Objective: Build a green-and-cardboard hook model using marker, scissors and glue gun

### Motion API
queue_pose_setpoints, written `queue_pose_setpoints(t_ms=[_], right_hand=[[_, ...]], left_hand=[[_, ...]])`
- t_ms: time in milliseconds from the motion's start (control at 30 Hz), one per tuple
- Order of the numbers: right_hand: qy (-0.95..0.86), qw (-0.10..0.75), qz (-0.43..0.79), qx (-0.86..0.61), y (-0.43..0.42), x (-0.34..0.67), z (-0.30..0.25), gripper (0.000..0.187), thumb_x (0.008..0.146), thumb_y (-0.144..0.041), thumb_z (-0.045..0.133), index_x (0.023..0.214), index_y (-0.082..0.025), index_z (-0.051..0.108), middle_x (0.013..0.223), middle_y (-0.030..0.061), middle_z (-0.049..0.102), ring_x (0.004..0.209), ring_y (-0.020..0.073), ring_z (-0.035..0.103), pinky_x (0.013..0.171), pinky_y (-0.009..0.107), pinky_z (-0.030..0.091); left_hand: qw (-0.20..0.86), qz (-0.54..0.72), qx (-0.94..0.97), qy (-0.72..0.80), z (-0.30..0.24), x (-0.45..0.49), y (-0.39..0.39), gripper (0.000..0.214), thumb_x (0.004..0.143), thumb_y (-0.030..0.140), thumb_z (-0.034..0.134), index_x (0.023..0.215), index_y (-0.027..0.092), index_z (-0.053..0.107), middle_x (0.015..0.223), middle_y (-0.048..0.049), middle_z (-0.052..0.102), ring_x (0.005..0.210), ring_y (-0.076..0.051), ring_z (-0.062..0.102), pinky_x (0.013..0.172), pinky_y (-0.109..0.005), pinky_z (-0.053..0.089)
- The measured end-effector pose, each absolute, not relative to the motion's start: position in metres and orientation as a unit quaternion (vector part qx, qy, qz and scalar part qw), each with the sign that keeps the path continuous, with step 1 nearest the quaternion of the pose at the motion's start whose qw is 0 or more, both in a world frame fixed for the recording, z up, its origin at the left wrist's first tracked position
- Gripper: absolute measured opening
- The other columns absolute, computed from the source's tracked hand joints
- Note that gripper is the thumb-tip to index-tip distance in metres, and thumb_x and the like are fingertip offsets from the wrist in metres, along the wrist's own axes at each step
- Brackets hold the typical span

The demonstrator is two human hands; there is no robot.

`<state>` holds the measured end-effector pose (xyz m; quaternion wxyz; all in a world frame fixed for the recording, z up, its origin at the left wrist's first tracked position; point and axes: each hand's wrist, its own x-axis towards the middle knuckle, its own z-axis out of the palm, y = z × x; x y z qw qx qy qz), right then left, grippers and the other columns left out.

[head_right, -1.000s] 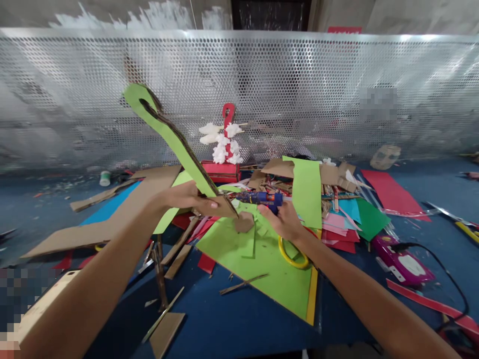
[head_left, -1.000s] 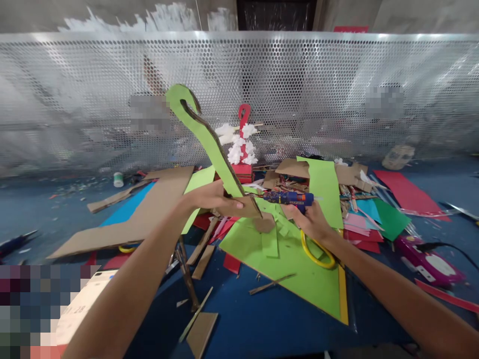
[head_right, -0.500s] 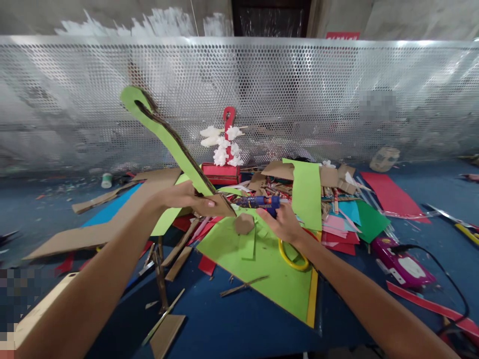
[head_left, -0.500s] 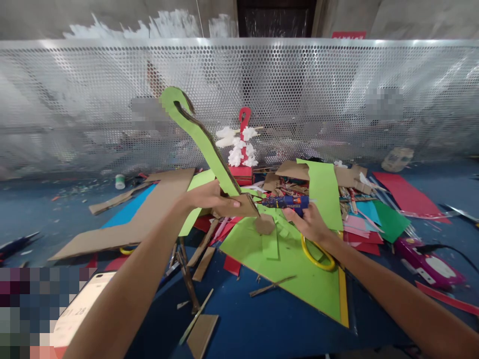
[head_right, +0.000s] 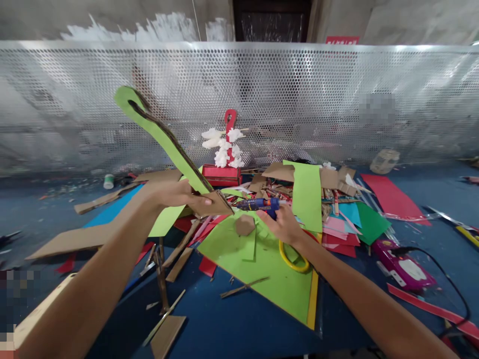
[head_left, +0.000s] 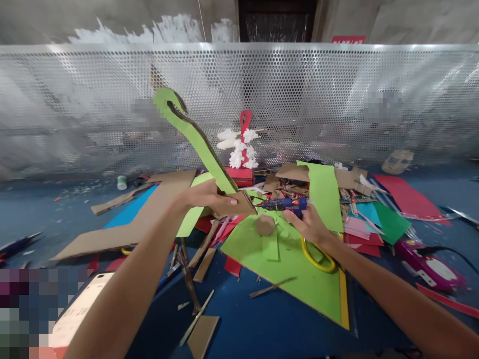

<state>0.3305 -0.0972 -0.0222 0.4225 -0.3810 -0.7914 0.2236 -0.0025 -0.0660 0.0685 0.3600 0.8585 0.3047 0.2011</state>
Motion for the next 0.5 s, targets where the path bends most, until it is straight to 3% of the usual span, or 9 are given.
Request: queue_pose_setpoints(t_ms=[133,500], right_hand=[[-0.793,0.414,0.229,-0.384,-0.0963,0.3310,-0.0224,0.042,0.096,-0.052,0.056,0.071,-0.018,0.062,0.063,0.0017,0.063,0.059,0.0165,0.057,0.059,0.027,0.043],[-0.780,0.436,0.236,-0.382,-0.0995,0.3295,-0.0202,0.039,0.096,-0.049,0.058,0.075,-0.017,0.068,0.064,0.0019,0.064,0.060,0.0171,0.057,0.060,0.028,0.044]], left_hand=[[0.336,0.196,0.853,0.348,0.0715,-0.0052,-0.0691,0.045,0.087,0.053,0.076,0.117,0.020,0.075,0.119,-0.0095,0.077,0.108,-0.031,0.072,0.088,-0.037,0.061],[0.331,0.202,0.858,0.337,0.0618,0.0014,-0.0645,0.054,0.085,0.057,0.075,0.124,0.020,0.071,0.123,-0.0109,0.075,0.115,-0.032,0.069,0.096,-0.042,0.059]])
